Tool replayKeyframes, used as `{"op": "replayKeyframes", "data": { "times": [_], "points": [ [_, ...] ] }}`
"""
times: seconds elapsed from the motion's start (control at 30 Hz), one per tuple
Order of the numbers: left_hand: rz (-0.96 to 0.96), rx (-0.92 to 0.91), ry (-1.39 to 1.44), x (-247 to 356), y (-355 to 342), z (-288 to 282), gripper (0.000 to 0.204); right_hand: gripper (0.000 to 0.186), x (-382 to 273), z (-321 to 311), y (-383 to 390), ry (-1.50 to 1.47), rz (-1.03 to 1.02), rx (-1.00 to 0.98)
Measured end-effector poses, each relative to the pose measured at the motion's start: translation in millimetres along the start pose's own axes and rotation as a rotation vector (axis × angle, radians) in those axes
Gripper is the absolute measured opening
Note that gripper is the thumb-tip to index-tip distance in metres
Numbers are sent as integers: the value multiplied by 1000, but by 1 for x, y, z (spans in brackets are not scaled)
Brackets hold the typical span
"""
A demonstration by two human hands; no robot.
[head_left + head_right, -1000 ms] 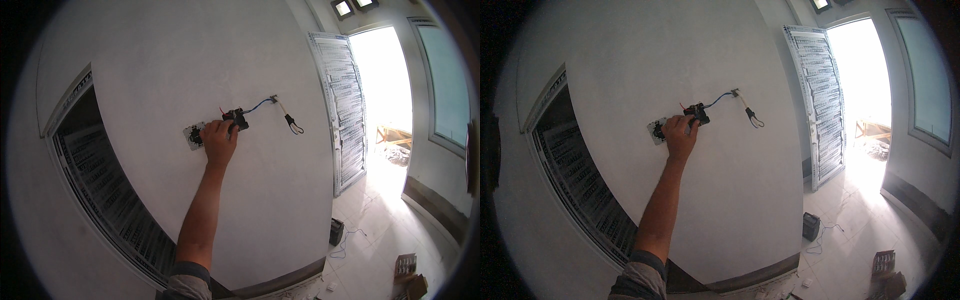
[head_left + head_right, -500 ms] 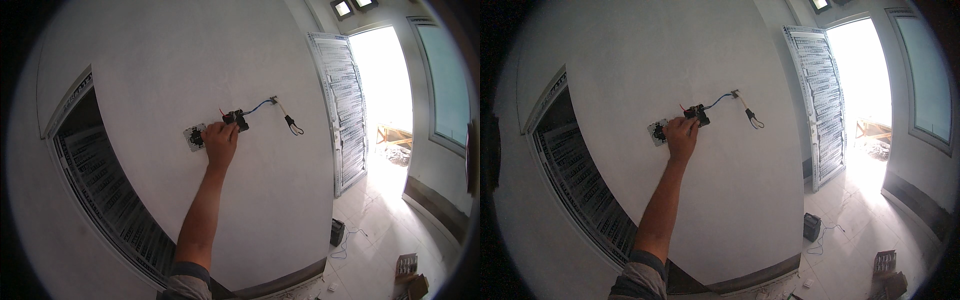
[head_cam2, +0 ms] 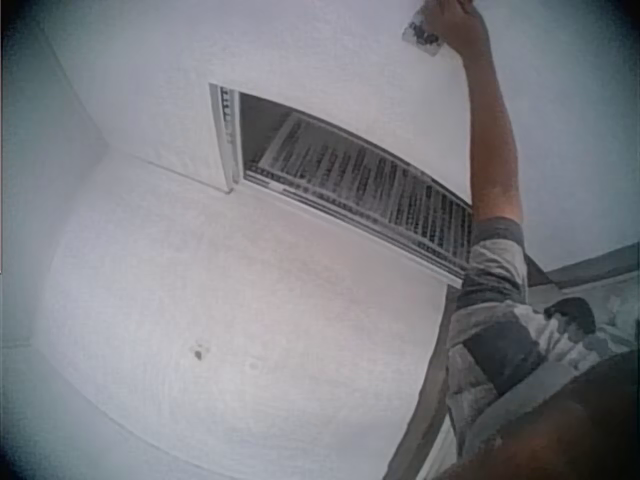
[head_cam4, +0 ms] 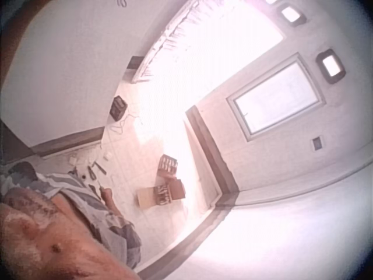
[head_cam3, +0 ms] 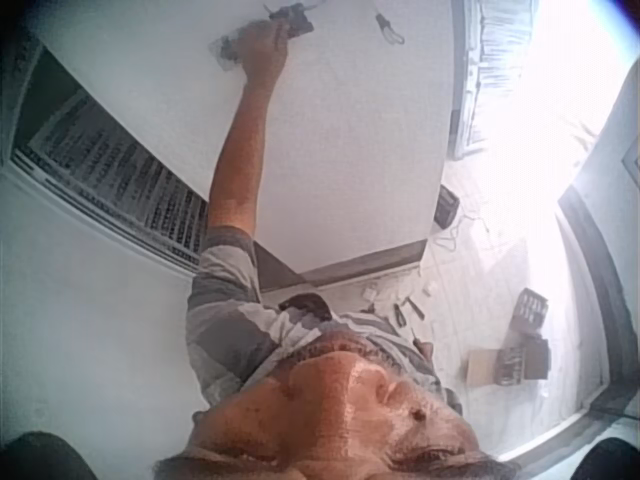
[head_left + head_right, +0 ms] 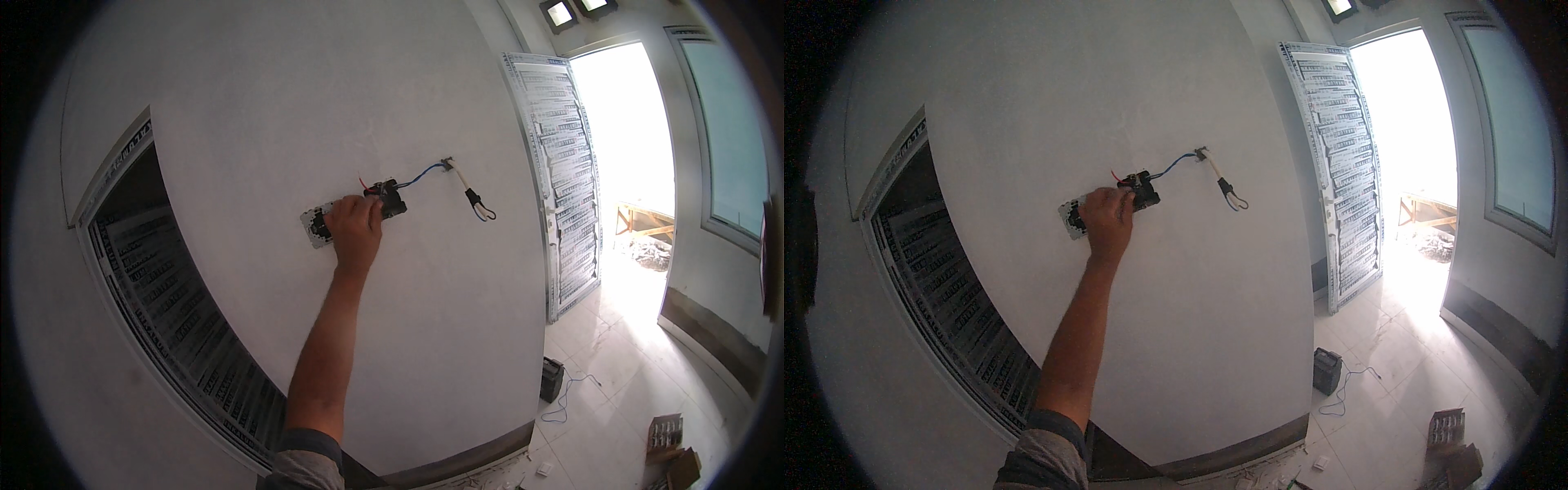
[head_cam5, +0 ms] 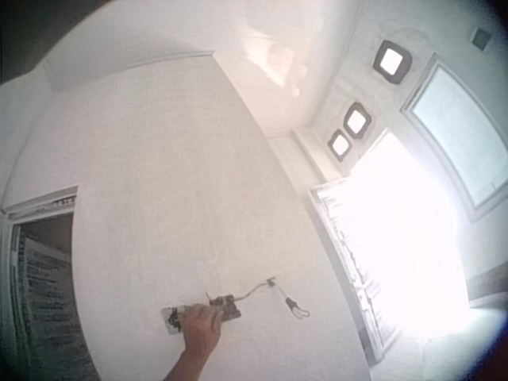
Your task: The person installs a wall-mounted electrical fixture by securing it to the wall with a screwdriver, then uses pliers to strip and connect wires to the fixture terminals. The person works on a single fixture mounted on a white wall in a room under construction.
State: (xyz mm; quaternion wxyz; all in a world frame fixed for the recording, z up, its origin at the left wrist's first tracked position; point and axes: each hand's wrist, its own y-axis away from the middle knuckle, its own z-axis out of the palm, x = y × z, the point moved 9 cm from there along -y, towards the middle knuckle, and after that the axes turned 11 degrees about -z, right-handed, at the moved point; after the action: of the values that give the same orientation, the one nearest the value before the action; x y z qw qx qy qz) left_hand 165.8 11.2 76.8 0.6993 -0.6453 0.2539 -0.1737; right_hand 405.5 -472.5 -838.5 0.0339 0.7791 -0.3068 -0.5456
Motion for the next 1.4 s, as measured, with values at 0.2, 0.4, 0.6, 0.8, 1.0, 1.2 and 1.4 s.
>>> {"op": "replayKeyframes", "data": {
  "times": [0.2, 0.4, 0.6, 0.8, 1.0, 1.2, 1.4],
  "points": [
    [21, -13, 112, 13, -30, -5, 11, 65, -7, 6, 3, -69, -59, -15],
    [-117, -59, 69, -18, -31, 9, 13, 63, 97, 32, -37, 260, 0, -12],
    [-190, -52, 121, -2, -25, 9, 14, 61, -7, 14, -6, 101, -293, 15],
    [-182, -26, 154, -10, -4, 1, 17, 60, -32, -17, 9, 95, -227, -13],
    [-206, -128, 275, 3, 0, 16, 25, 58, -22, -19, -1, 98, -187, -3],
    [31, -19, -66, 23, -13, 8, 30, 56, -18, -23, -1, 94, -173, 8],
    [43, -4, 3, 24, -18, 9, 26, 54, -20, -23, -2, 86, -172, 11]
  ]
}}
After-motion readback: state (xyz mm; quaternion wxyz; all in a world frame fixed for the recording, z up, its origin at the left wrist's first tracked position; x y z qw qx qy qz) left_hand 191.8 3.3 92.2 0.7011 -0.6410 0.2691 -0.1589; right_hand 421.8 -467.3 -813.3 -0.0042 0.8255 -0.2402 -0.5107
